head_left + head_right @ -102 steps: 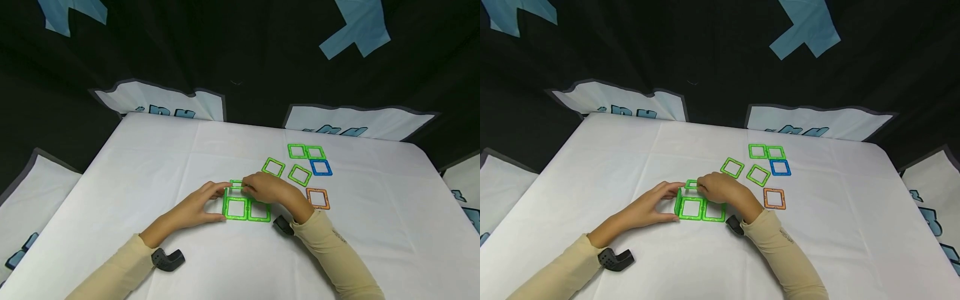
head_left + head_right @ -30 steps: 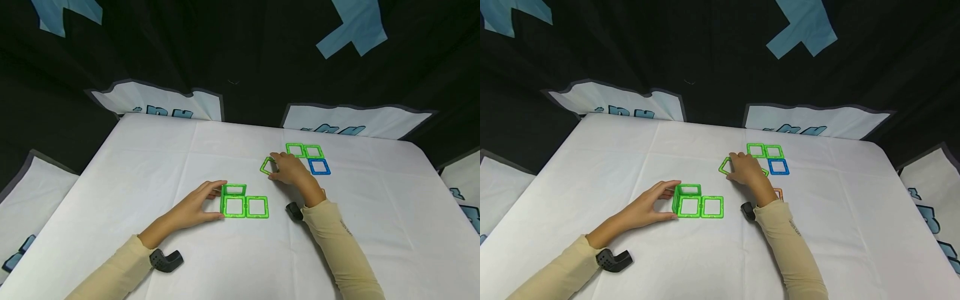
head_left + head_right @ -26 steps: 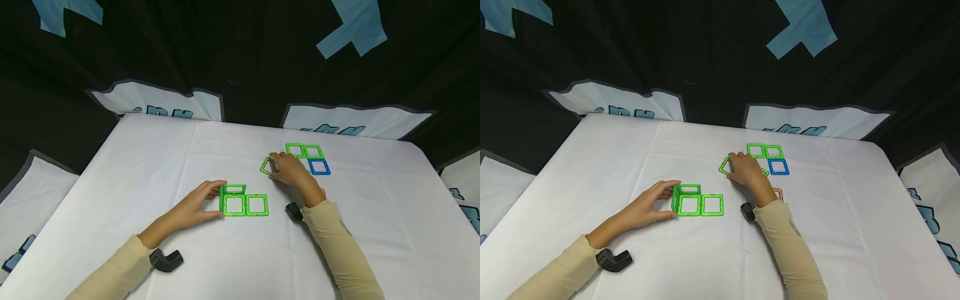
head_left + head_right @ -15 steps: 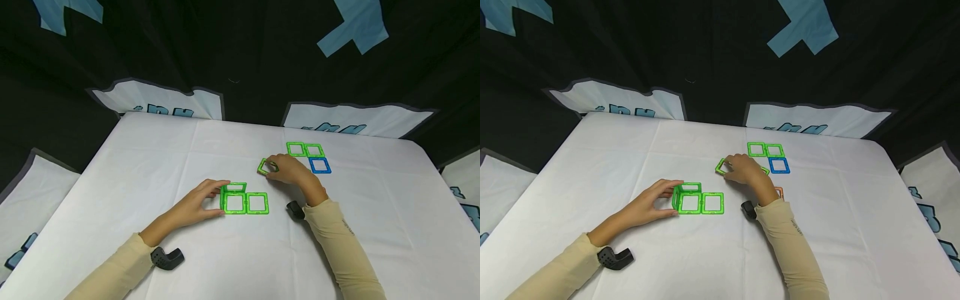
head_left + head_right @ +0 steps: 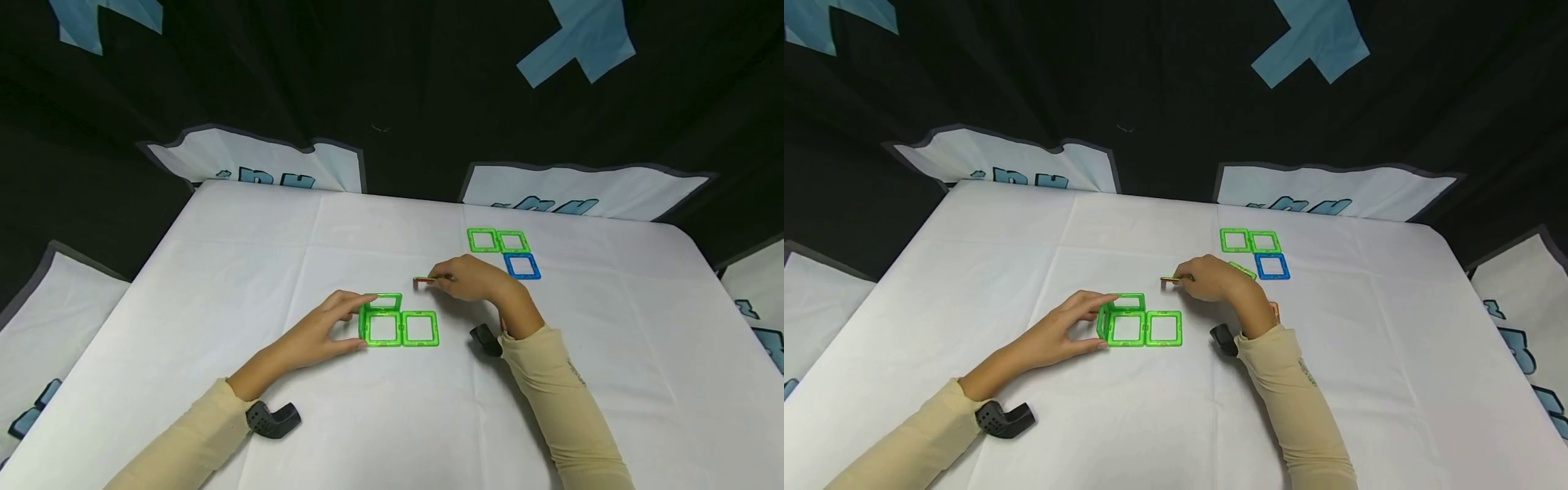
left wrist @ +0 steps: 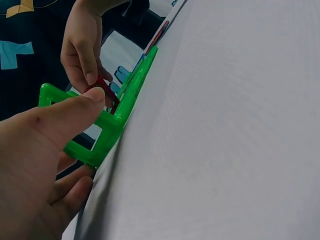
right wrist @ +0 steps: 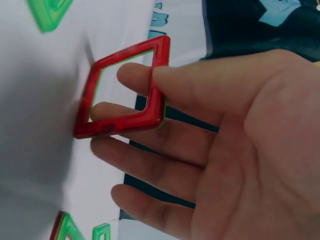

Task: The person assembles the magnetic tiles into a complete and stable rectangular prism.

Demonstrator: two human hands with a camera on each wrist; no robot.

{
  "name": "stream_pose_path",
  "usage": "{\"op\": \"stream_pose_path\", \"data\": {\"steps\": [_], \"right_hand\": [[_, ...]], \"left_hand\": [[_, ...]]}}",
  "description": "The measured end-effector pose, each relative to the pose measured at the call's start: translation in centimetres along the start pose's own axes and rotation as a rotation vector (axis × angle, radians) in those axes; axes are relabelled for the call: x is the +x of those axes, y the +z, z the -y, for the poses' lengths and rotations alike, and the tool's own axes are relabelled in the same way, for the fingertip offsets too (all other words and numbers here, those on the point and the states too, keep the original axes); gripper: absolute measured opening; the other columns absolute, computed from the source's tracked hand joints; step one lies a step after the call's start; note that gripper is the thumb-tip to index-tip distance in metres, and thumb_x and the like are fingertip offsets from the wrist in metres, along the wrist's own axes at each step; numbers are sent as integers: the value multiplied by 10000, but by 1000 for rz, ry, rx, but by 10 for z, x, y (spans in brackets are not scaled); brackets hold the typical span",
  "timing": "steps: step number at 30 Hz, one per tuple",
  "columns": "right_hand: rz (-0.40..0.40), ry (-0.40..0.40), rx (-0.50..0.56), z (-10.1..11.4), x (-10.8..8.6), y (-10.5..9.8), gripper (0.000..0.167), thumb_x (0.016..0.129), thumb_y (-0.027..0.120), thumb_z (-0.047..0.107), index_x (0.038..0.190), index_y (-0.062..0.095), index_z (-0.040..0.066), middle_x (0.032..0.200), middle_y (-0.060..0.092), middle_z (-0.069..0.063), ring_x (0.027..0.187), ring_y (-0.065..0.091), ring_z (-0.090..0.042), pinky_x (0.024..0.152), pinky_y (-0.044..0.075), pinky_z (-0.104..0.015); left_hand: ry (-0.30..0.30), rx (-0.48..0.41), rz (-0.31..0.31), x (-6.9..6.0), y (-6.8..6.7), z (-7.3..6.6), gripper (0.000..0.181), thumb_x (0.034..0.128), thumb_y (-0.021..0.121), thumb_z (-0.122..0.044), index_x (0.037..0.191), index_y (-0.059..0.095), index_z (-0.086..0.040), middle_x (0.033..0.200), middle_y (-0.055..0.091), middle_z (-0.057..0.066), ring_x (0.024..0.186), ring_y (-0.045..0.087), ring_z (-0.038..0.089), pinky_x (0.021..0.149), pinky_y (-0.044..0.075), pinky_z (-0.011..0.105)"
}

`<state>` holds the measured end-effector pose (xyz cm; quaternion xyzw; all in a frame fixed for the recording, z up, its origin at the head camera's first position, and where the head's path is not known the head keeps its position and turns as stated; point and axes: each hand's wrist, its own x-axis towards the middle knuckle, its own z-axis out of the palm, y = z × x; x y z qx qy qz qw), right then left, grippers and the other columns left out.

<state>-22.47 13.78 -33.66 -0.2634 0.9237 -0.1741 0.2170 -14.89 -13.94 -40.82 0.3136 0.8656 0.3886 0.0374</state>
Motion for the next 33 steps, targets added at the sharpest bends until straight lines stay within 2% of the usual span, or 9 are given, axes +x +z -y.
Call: {"op": "stream_pose_path", "data": {"steps": [3,7,13,26,33], "right_hand": [[13,0,5,4,-1,-1,238,935,474,120,1097,647,102,929,645,-67,699,491,-144,599,391,-235],[34,-11,-10,9,-3,0,223,942,473,133,1090,638,100,892,635,-66,732,499,-147,626,403,-241],[55,-29,-28,15,-5,1,223,940,484,142,1093,642,99,923,634,-46,778,509,-162,655,416,-255],[89,-33,-18,20,-7,2,233,935,499,166,1103,656,129,920,646,-31,767,504,-154,657,408,-259],[100,-51,-15,21,-6,3,242,931,483,130,1105,651,123,942,651,-43,767,506,-151,661,411,-256]], "left_hand": [[-5,9,7,0,0,0,695,780,724,-249,1385,381,-240,1271,441,30,1005,550,152,842,479,296],[-4,14,9,0,0,0,704,780,724,-247,1390,373,-238,1270,436,32,1015,553,154,842,480,298],[7,27,9,0,0,0,728,785,720,-255,1408,344,-248,1276,434,32,1041,559,157,833,479,300],[1,38,22,1,0,-1,739,796,708,-269,1421,315,-259,1284,435,41,1043,548,168,834,479,319],[-8,31,23,0,0,0,748,794,710,-268,1424,308,-265,1277,435,28,1046,556,168,840,476,317]]}}
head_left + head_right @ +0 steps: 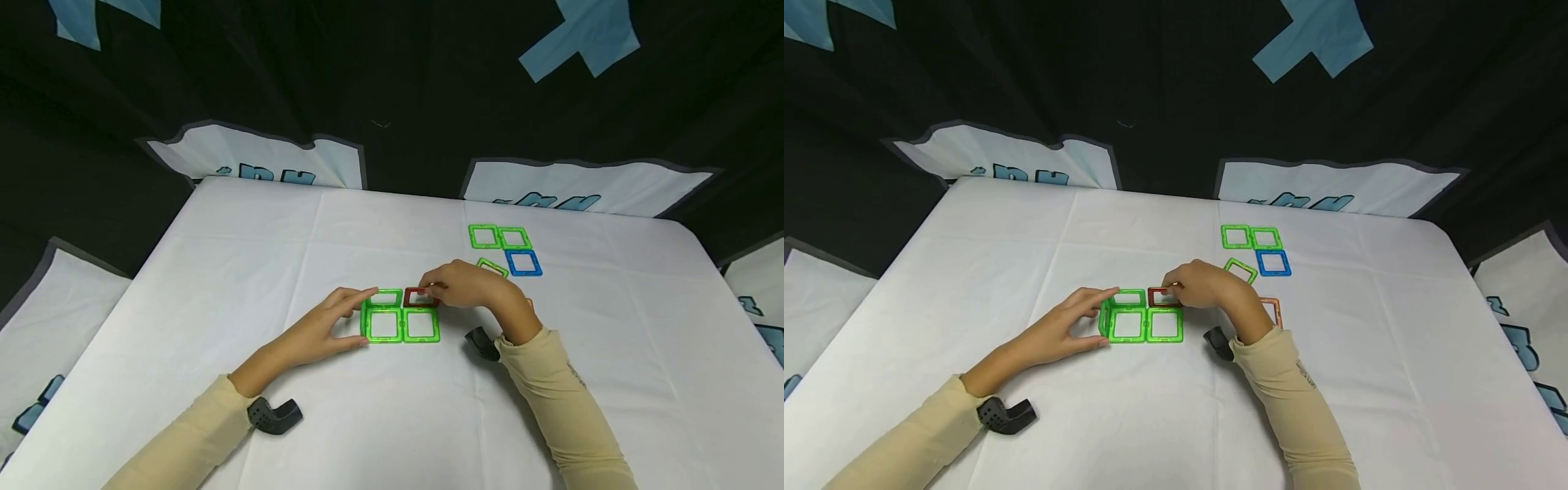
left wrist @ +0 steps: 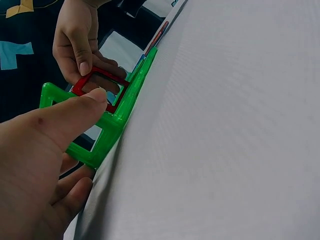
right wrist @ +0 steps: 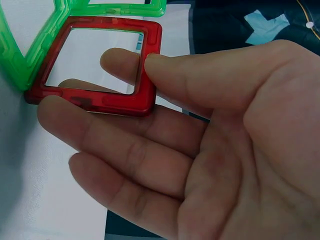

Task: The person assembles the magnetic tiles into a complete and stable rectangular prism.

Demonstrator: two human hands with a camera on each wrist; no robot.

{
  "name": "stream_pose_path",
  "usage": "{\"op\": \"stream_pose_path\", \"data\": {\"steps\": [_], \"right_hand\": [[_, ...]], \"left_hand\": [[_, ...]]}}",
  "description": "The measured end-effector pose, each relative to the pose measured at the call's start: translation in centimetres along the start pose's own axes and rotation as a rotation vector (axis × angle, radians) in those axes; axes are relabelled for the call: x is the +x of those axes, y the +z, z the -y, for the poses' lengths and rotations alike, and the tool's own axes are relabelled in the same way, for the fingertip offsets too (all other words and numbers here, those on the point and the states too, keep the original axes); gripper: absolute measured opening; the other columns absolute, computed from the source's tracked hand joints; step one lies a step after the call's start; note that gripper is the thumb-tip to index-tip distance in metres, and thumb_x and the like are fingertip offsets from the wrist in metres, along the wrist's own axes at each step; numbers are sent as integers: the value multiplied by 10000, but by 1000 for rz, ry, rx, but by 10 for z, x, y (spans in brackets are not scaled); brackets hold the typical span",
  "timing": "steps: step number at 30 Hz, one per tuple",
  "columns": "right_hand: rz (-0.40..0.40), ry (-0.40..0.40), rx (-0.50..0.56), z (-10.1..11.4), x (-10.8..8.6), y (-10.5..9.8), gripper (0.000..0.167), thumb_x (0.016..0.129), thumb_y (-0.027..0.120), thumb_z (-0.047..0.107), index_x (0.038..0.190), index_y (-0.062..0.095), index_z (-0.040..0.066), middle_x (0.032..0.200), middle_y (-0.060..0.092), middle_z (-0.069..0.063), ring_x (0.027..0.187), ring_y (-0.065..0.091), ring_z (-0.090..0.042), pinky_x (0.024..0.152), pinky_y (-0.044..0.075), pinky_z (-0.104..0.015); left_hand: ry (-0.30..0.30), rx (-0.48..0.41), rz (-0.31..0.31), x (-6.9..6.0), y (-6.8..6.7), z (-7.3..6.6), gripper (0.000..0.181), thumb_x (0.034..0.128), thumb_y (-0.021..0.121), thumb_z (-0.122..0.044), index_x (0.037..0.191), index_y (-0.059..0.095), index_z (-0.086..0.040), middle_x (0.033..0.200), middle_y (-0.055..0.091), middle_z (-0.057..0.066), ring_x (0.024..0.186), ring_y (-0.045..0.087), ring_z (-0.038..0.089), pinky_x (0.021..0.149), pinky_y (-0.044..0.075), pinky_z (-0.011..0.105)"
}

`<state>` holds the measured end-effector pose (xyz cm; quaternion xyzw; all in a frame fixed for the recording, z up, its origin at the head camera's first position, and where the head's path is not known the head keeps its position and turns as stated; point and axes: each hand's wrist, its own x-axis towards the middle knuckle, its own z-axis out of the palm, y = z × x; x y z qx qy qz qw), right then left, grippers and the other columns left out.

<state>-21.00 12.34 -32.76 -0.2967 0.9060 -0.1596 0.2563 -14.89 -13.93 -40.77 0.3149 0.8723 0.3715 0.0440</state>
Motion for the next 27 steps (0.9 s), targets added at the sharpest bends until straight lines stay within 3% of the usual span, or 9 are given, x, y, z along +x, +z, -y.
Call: {"op": "stream_pose_path", "data": {"steps": [6,13,22,27], "right_hand": [[3,-25,14,2,0,1,257,932,467,113,1120,642,105,925,649,-49,746,494,-144,632,391,-243],[8,12,11,1,-5,-2,284,946,473,188,1196,596,133,1024,656,-52,874,553,-164,771,470,-325],[-189,89,43,-36,-30,-3,324,944,492,194,1228,555,52,1127,626,-128,1032,570,-264,870,467,-427],[-248,178,19,-58,-38,2,397,927,518,190,1263,505,-21,1247,541,-208,1154,494,-364,948,409,-498]], "left_hand": [[2,-2,0,0,0,0,748,796,708,-274,1425,303,-267,1278,435,26,1045,553,159,841,473,312],[10,-12,-5,0,1,0,743,798,705,-275,1424,304,-271,1277,436,30,1045,550,167,841,474,323],[33,1,-19,1,3,0,752,790,713,-269,1424,309,-248,1270,447,42,1027,548,167,819,477,311],[24,0,-18,-1,1,0,760,791,713,-269,1428,300,-245,1274,445,42,1037,548,170,819,475,313]]}}
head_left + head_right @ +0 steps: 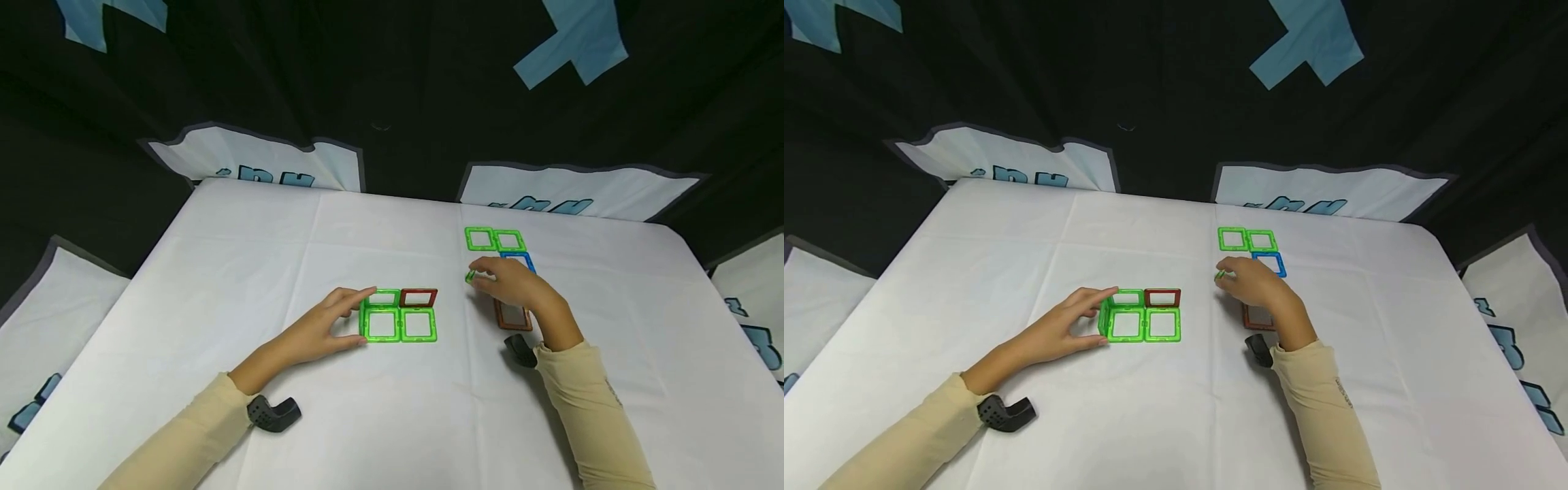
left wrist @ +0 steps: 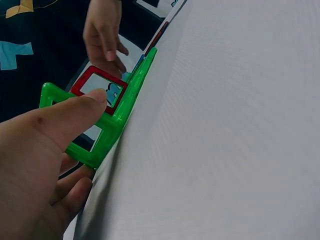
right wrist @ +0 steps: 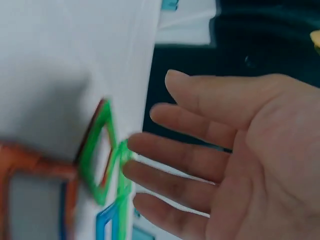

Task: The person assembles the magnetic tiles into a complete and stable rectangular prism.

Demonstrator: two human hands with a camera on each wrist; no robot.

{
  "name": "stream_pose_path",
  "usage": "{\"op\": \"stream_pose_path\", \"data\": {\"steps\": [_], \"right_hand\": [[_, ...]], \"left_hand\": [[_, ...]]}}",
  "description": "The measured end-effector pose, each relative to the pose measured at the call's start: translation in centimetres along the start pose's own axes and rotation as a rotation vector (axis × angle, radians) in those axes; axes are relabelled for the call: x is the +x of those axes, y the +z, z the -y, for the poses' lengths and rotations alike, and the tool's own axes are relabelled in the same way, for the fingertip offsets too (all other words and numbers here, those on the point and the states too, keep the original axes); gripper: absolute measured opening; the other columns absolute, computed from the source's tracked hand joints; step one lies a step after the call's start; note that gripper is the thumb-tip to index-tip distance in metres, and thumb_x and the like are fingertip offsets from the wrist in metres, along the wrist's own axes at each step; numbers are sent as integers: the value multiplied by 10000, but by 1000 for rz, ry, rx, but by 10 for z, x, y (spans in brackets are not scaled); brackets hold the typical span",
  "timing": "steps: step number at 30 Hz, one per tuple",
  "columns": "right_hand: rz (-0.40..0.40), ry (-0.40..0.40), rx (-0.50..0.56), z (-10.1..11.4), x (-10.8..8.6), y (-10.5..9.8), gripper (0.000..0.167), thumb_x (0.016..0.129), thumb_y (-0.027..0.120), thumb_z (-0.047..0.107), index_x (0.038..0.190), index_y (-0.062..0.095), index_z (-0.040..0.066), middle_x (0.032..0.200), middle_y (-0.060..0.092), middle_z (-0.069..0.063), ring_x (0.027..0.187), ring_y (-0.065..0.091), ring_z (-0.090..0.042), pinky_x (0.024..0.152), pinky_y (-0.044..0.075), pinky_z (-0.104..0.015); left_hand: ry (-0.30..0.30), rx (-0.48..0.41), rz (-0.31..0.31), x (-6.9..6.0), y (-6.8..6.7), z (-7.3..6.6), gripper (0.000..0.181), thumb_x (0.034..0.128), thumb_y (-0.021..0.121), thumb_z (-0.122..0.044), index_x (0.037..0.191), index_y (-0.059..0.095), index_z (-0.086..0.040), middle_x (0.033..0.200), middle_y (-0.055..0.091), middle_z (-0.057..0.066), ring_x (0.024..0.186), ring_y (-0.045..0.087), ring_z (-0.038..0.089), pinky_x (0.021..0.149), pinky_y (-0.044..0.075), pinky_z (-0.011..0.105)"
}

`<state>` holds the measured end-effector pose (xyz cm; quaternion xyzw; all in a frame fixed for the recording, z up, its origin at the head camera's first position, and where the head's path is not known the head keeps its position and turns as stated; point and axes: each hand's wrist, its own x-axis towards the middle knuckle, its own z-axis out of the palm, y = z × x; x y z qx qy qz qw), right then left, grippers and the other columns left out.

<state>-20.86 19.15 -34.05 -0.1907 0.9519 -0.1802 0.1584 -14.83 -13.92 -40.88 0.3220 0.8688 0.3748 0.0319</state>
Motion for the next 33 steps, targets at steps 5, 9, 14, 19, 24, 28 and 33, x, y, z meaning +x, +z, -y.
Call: {"op": "stream_pose_path", "data": {"steps": [5,9,14,19,24,28,33], "right_hand": [[-40,89,-15,-16,2,4,490,912,552,205,1318,429,-39,1327,450,-249,1242,399,-397,1006,344,-526],[-53,158,-30,-22,6,9,576,885,594,225,1359,379,-22,1368,392,-263,1280,342,-408,1022,317,-543],[-59,195,-94,-24,12,15,647,841,654,234,1375,367,6,1359,393,-277,1261,349,-440,991,346,-559],[-67,191,-134,-18,12,18,696,780,724,222,1364,393,38,1310,428,-278,1202,401,-448,933,399,-557],[-69,172,-87,-9,12,20,772,733,769,199,1384,371,80,1211,424,-236,998,484,-329,803,467,-468],[-59,148,-49,-5,11,19,787,749,754,172,1407,330,98,1202,405,-216,928,486,-278,764,472,-423],[-32,97,24,0,7,15,545,835,648,98,1337,435,101,1148,534,-180,960,534,-272,803,484,-414]], "left_hand": [[-20,-8,9,-1,-1,-2,782,795,709,-266,1442,269,-230,1280,443,51,1056,551,170,848,471,342],[-21,-12,5,-1,-2,-3,826,787,718,-260,1454,234,-199,1256,455,61,1060,549,159,895,457,358],[-20,-17,0,-1,-1,-2,875,768,736,-258,1460,203,-194,1225,467,59,1048,542,147,920,450,337],[-20,-14,-5,0,-1,-1,877,766,739,-248,1459,205,-186,1213,472,52,1046,543,146,921,449,328],[-7,-9,-15,0,-1,-2,866,768,737,-250,1454,217,-149,1209,478,63,1039,548,163,915,451,342],[-8,-13,-14,0,-1,-3,857,774,731,-256,1453,219,-152,1206,481,63,1038,547,165,916,450,345],[-6,-13,-11,0,-1,-3,850,777,726,-266,1452,221,-153,1207,481,60,1039,545,160,916,449,339]]}}
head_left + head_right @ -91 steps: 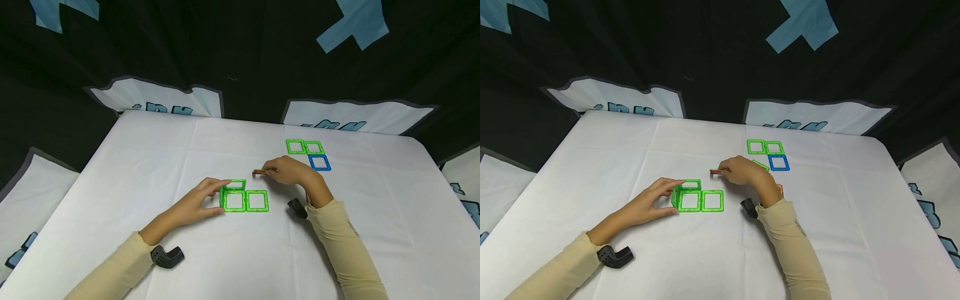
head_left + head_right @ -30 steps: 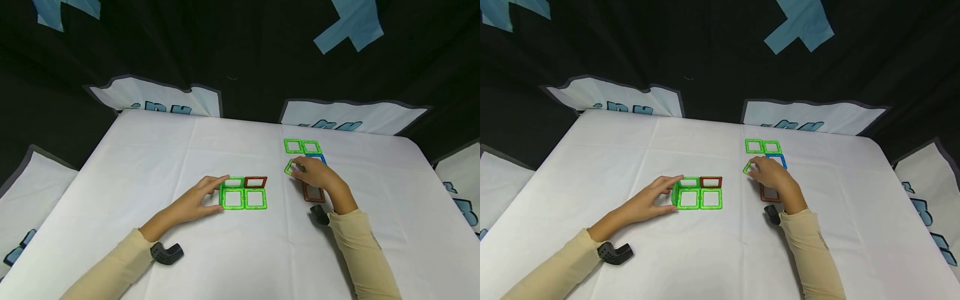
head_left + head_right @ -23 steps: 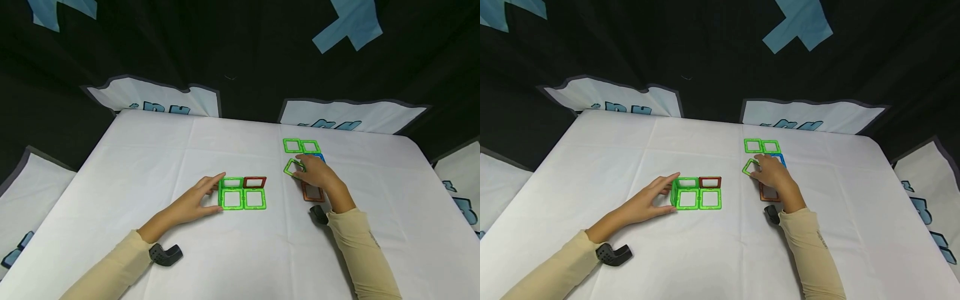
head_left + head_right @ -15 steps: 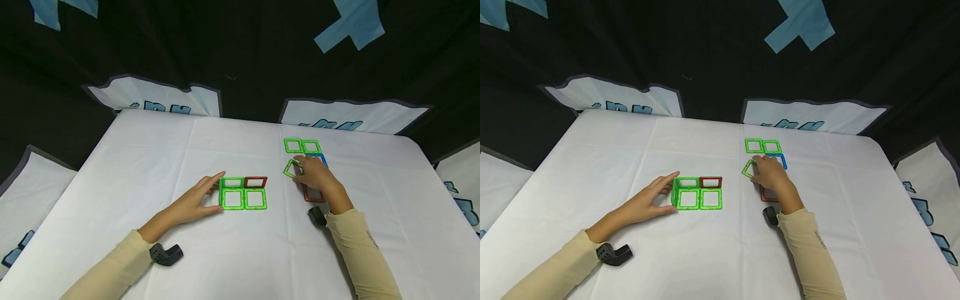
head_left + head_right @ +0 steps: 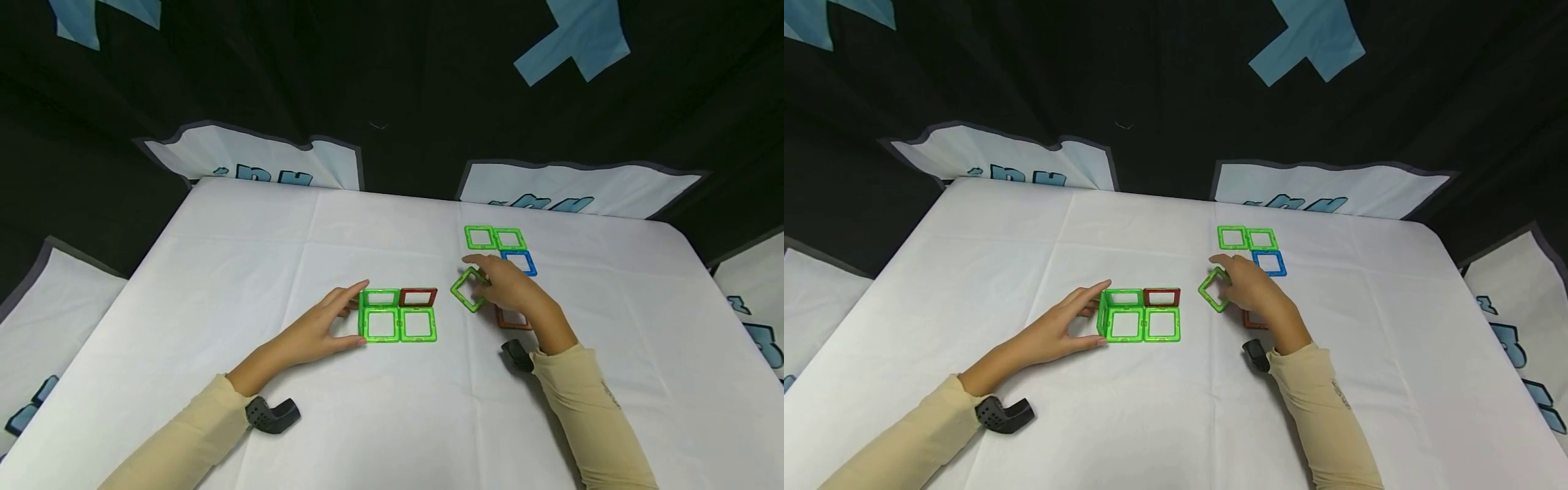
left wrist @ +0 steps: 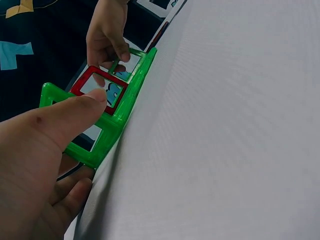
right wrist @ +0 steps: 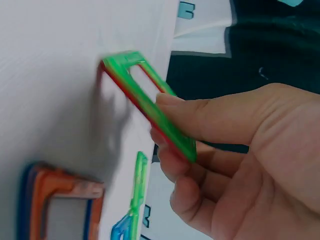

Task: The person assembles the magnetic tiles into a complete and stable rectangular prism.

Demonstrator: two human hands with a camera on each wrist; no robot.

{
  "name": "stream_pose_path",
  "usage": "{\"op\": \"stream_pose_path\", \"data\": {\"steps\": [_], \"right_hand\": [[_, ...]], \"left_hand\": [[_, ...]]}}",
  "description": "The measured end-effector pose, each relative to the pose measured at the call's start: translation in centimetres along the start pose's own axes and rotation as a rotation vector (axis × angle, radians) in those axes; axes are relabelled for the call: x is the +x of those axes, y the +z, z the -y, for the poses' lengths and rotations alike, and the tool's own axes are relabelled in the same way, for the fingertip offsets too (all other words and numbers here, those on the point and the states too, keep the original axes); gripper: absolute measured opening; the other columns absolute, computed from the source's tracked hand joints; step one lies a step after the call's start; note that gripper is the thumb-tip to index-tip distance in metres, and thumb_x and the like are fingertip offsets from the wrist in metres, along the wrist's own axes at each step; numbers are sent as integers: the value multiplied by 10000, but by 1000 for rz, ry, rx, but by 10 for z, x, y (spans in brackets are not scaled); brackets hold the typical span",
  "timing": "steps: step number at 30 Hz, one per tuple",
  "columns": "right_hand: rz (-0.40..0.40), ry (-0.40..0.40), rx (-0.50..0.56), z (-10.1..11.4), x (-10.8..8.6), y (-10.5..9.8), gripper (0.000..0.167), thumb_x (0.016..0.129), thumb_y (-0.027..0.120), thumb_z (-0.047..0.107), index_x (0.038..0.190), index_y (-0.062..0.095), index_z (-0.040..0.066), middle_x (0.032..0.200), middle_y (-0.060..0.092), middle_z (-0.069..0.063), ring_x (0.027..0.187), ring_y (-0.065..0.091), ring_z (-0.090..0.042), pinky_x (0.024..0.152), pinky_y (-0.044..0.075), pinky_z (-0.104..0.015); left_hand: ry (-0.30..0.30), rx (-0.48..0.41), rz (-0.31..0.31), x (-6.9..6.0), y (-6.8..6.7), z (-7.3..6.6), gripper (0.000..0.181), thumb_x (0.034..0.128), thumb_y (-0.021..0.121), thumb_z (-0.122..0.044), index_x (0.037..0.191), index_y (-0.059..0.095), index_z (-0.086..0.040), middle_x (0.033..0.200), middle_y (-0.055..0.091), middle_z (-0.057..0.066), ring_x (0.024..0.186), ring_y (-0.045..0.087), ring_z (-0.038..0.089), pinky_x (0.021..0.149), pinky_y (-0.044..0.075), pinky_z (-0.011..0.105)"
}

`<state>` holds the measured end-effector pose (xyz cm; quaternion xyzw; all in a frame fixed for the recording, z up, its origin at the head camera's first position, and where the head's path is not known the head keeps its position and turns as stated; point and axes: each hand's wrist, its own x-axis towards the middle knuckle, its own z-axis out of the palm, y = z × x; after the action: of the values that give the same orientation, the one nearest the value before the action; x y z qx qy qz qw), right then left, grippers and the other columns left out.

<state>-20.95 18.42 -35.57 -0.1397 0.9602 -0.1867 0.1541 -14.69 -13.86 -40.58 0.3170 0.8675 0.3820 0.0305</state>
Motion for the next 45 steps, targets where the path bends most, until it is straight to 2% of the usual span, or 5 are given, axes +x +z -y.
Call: {"op": "stream_pose_path", "data": {"steps": [7,16,26,35,45], "right_hand": [[-8,-117,36,7,-8,-6,174,847,631,83,1021,641,80,890,632,-66,765,512,-181,636,432,-267],[8,-229,-7,16,-20,-16,460,794,706,168,1212,572,30,978,653,-55,859,585,-196,715,490,-323],[-183,-301,12,25,-30,-18,180,819,670,104,998,685,86,808,671,2,739,565,-128,642,457,-266],[-317,-387,26,36,-40,-19,155,738,752,128,892,739,131,820,524,-18,795,470,-152,622,382,-247],[-230,-500,-42,70,-46,1,207,781,720,154,985,688,139,800,589,38,721,530,-85,615,464,-207]], "left_hand": [[-6,-9,2,0,-1,0,853,774,730,-262,1452,222,-161,1226,474,63,1044,544,157,923,446,339],[-5,-9,6,0,-1,0,851,772,733,-252,1449,229,-150,1221,475,66,1039,548,162,919,448,334],[-11,-3,9,-1,0,1,848,776,730,-251,1450,226,-154,1223,474,62,1045,545,162,920,447,343],[-16,-2,10,0,0,1,857,771,733,-255,1452,222,-152,1214,478,71,1051,545,175,924,449,355],[-20,-5,12,0,-1,1,863,772,732,-265,1454,214,-161,1227,475,80,1049,545,182,931,446,357]]}}
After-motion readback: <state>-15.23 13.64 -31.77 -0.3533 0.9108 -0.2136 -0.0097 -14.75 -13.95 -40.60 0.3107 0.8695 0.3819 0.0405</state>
